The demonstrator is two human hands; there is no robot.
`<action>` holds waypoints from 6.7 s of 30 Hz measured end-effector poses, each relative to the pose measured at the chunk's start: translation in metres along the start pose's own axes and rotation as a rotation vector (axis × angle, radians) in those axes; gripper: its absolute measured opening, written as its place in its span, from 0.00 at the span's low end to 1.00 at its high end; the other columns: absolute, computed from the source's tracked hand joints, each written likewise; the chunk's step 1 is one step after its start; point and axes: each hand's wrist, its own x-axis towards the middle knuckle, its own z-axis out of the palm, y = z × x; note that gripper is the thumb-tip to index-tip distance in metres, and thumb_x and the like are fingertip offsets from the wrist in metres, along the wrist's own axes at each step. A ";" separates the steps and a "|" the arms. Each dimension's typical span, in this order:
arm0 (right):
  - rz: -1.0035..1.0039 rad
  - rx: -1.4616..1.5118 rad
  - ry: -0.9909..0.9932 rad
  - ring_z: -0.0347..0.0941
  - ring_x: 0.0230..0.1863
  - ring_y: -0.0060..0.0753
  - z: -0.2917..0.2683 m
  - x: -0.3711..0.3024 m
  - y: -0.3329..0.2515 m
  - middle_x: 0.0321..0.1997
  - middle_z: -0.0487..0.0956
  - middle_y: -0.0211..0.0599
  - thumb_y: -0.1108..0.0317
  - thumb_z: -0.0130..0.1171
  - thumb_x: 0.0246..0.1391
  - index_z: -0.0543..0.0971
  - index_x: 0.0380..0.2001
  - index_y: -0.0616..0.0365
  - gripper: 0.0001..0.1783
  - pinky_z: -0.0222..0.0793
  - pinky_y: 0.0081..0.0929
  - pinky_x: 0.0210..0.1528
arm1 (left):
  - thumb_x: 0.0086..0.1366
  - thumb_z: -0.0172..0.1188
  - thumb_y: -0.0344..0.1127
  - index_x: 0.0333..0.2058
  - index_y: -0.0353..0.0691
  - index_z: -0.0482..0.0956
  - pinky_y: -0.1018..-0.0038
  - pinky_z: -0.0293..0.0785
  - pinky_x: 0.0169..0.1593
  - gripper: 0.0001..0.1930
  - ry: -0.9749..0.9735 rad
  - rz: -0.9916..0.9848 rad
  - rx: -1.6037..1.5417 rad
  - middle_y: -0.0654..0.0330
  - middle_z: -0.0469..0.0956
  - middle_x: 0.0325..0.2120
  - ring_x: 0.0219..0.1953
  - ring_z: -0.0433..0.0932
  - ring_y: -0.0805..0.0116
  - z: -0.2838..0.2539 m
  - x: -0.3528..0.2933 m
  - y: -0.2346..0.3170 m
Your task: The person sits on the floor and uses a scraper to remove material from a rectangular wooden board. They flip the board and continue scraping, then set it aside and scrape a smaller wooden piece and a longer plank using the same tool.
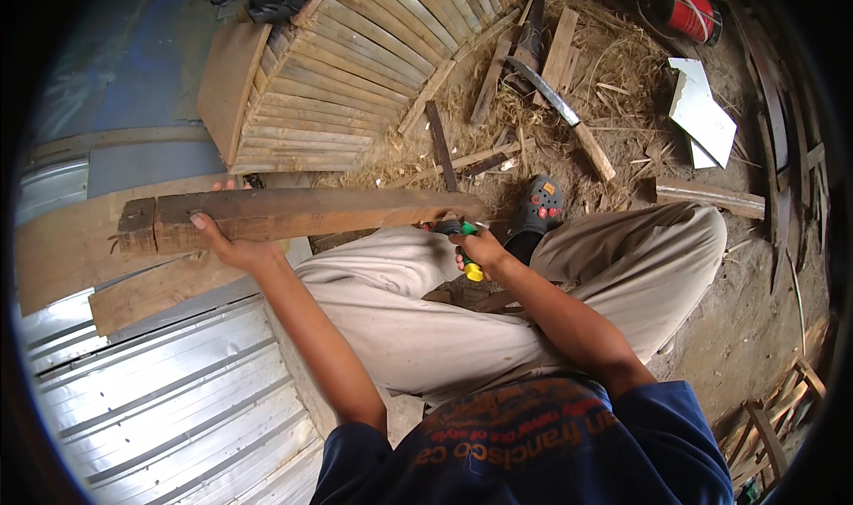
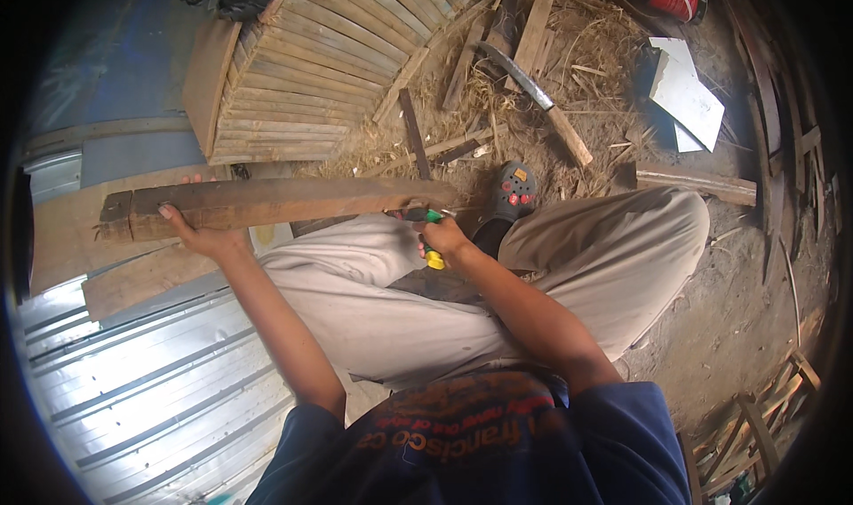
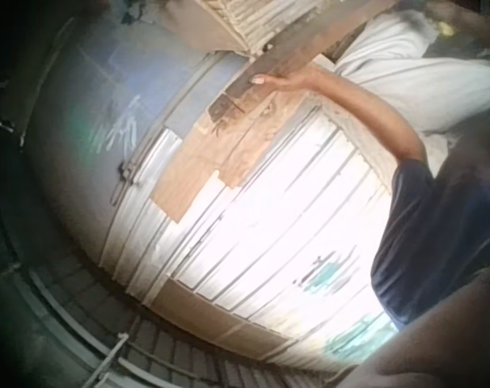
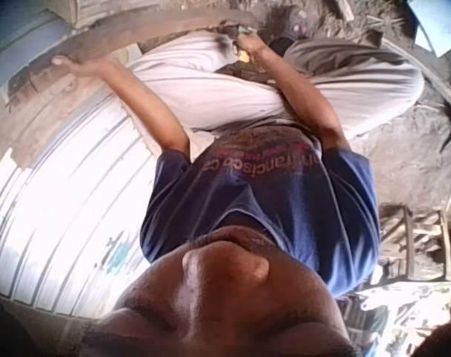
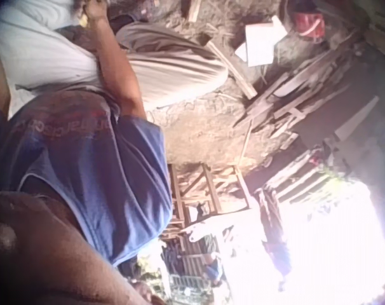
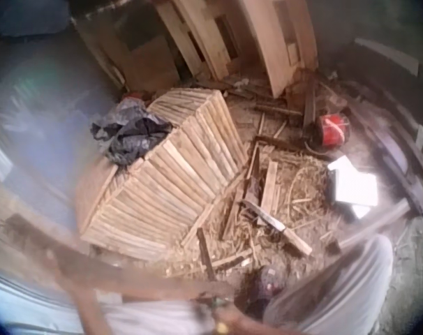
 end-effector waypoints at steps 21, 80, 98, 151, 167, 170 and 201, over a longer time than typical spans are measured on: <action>0.098 0.065 -0.234 0.69 0.17 0.25 0.019 0.008 -0.011 0.24 0.71 0.31 0.74 0.58 0.62 0.71 0.51 0.53 0.15 0.73 0.27 0.18 | 0.70 0.45 0.71 0.62 0.35 0.65 0.59 0.72 0.62 0.42 -0.136 -0.078 0.189 0.48 0.72 0.56 0.58 0.73 0.56 0.001 -0.045 -0.040; -0.147 -0.429 0.293 0.73 0.15 0.31 -0.080 -0.039 -0.064 0.21 0.73 0.36 0.56 0.58 0.65 0.74 0.47 0.59 0.18 0.72 0.33 0.16 | 0.60 0.39 0.83 0.71 0.40 0.60 0.53 0.61 0.67 0.56 -0.994 -0.820 0.636 0.47 0.68 0.61 0.64 0.67 0.53 0.178 -0.105 -0.281; -0.129 -0.359 0.362 0.72 0.16 0.29 -0.091 -0.018 -0.065 0.23 0.74 0.37 0.52 0.59 0.66 0.72 0.50 0.59 0.22 0.69 0.31 0.16 | 0.71 0.39 0.72 0.69 0.38 0.62 0.46 0.61 0.69 0.45 -0.909 -0.675 1.112 0.44 0.60 0.70 0.69 0.62 0.42 0.157 -0.150 -0.377; -0.258 -0.049 0.412 0.69 0.15 0.29 -0.093 -0.021 -0.105 0.21 0.71 0.35 0.55 0.57 0.66 0.68 0.39 0.56 0.16 0.65 0.30 0.15 | 0.68 0.56 0.33 0.71 0.33 0.54 0.30 0.28 0.72 0.36 -1.170 0.490 1.450 0.45 0.61 0.68 0.76 0.45 0.51 0.256 -0.186 -0.389; -0.322 0.072 0.468 0.67 0.14 0.29 -0.085 -0.020 -0.120 0.19 0.70 0.36 0.57 0.55 0.67 0.67 0.38 0.57 0.15 0.63 0.29 0.14 | 0.59 0.69 0.36 0.49 0.33 0.77 0.26 0.40 0.69 0.21 -1.038 0.237 1.365 0.49 0.76 0.50 0.64 0.65 0.51 0.286 -0.168 -0.390; -0.335 0.108 0.428 0.67 0.14 0.29 -0.085 -0.022 -0.122 0.20 0.71 0.38 0.57 0.55 0.68 0.67 0.38 0.57 0.15 0.64 0.29 0.15 | 0.61 0.68 0.36 0.50 0.34 0.73 0.31 0.50 0.67 0.22 -0.924 0.113 1.153 0.48 0.74 0.49 0.60 0.68 0.48 0.279 -0.162 -0.379; -0.717 -0.084 0.344 0.73 0.42 0.26 -0.088 -0.010 -0.091 0.43 0.75 0.35 0.70 0.72 0.54 0.67 0.54 0.65 0.30 0.72 0.25 0.45 | 0.63 0.64 0.63 0.51 0.31 0.76 0.58 0.72 0.57 0.36 -0.717 -0.439 0.819 0.43 0.76 0.51 0.54 0.76 0.49 0.078 -0.211 -0.283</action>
